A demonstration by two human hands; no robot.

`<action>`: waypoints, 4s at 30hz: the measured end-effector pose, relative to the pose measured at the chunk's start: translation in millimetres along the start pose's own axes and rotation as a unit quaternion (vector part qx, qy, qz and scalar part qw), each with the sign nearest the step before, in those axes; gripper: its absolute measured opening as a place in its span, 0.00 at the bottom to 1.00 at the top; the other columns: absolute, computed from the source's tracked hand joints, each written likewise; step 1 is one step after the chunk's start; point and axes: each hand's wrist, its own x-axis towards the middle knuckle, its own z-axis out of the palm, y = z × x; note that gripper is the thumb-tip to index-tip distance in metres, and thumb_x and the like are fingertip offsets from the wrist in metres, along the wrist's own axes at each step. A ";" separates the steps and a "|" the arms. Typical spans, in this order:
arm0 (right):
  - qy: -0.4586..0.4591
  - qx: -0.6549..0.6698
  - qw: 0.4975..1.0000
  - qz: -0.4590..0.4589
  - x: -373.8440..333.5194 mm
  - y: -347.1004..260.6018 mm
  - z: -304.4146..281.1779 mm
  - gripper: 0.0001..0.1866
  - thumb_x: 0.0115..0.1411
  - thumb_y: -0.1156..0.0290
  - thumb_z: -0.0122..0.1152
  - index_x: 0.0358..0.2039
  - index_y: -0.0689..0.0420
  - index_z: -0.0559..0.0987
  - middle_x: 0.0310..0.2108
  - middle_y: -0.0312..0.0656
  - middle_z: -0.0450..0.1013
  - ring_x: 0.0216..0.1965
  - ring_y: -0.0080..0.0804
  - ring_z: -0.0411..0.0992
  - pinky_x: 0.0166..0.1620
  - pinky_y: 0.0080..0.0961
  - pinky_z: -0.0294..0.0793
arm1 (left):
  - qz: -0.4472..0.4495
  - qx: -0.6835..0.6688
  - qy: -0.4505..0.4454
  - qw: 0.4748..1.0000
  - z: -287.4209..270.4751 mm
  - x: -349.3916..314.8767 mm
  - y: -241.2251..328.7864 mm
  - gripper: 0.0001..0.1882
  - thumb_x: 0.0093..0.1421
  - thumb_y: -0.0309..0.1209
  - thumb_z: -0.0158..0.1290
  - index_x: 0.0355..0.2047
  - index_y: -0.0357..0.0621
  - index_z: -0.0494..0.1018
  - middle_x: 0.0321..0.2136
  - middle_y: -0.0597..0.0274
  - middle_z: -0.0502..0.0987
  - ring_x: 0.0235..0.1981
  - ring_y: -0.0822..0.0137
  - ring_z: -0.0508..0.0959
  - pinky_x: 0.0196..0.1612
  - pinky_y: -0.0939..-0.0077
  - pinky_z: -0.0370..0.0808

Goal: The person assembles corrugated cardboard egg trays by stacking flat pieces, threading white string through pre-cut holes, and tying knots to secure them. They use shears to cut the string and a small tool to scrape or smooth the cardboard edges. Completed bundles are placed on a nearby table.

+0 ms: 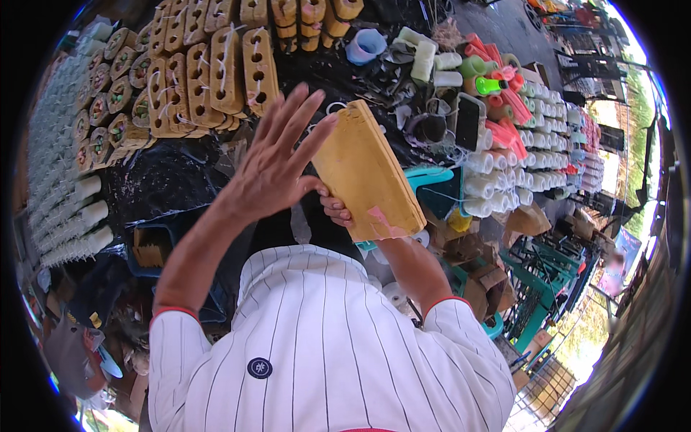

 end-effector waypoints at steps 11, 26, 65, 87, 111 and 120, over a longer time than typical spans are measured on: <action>0.013 -0.130 0.957 0.258 -7.5 -15.3 18.9 0.37 0.66 0.34 0.58 0.54 0.59 0.77 0.36 0.46 0.76 0.33 0.31 0.79 0.35 0.25 0.82 | 0.046 -0.048 -0.494 0.867 -7.2 38.8 33.9 0.33 0.51 0.24 0.63 0.60 0.37 0.72 0.55 0.42 0.78 0.59 0.47 0.78 0.60 0.53 0.74; -0.169 -0.900 0.371 -0.156 167.7 13.7 -15.8 0.40 0.53 0.49 0.76 0.61 0.57 0.77 0.60 0.49 0.75 0.62 0.44 0.73 0.63 0.48 0.71 | -0.543 -0.413 -0.087 0.726 46.6 -238.7 58.6 0.33 0.43 0.26 0.70 0.52 0.33 0.76 0.45 0.49 0.84 0.42 0.59 0.85 0.52 0.66 0.81; -0.120 -0.966 0.161 -0.160 101.4 146.8 74.1 0.26 0.60 0.73 0.58 0.61 0.56 0.76 0.55 0.53 0.76 0.59 0.64 0.73 0.61 0.62 0.71 | -0.539 -0.732 0.204 0.364 103.3 -298.7 3.4 0.25 0.52 0.17 0.62 0.52 0.29 0.74 0.45 0.50 0.82 0.44 0.55 0.85 0.53 0.59 0.81; -0.028 -0.989 0.148 -0.006 182.5 157.1 92.5 0.21 0.64 0.69 0.55 0.59 0.50 0.75 0.48 0.51 0.78 0.51 0.57 0.78 0.55 0.51 0.77 | -0.550 -0.751 0.185 0.315 110.5 -308.4 -2.7 0.25 0.52 0.21 0.63 0.53 0.35 0.76 0.43 0.54 0.83 0.42 0.59 0.85 0.44 0.64 0.85; 0.037 -0.993 0.072 -0.084 172.2 164.6 48.5 0.23 0.61 0.69 0.58 0.58 0.54 0.75 0.47 0.53 0.77 0.48 0.58 0.80 0.47 0.50 0.83 | -0.572 -0.744 0.163 0.304 101.9 -305.0 -0.6 0.23 0.52 0.20 0.62 0.51 0.35 0.77 0.43 0.53 0.82 0.42 0.58 0.85 0.47 0.60 0.84; -0.007 -0.990 0.135 -0.030 166.3 153.8 49.5 0.27 0.61 0.65 0.59 0.61 0.56 0.73 0.47 0.55 0.74 0.51 0.65 0.77 0.51 0.52 0.82 | -0.571 -0.744 0.171 0.302 109.1 -308.5 -2.9 0.25 0.52 0.18 0.62 0.53 0.34 0.75 0.44 0.51 0.82 0.43 0.57 0.85 0.47 0.63 0.84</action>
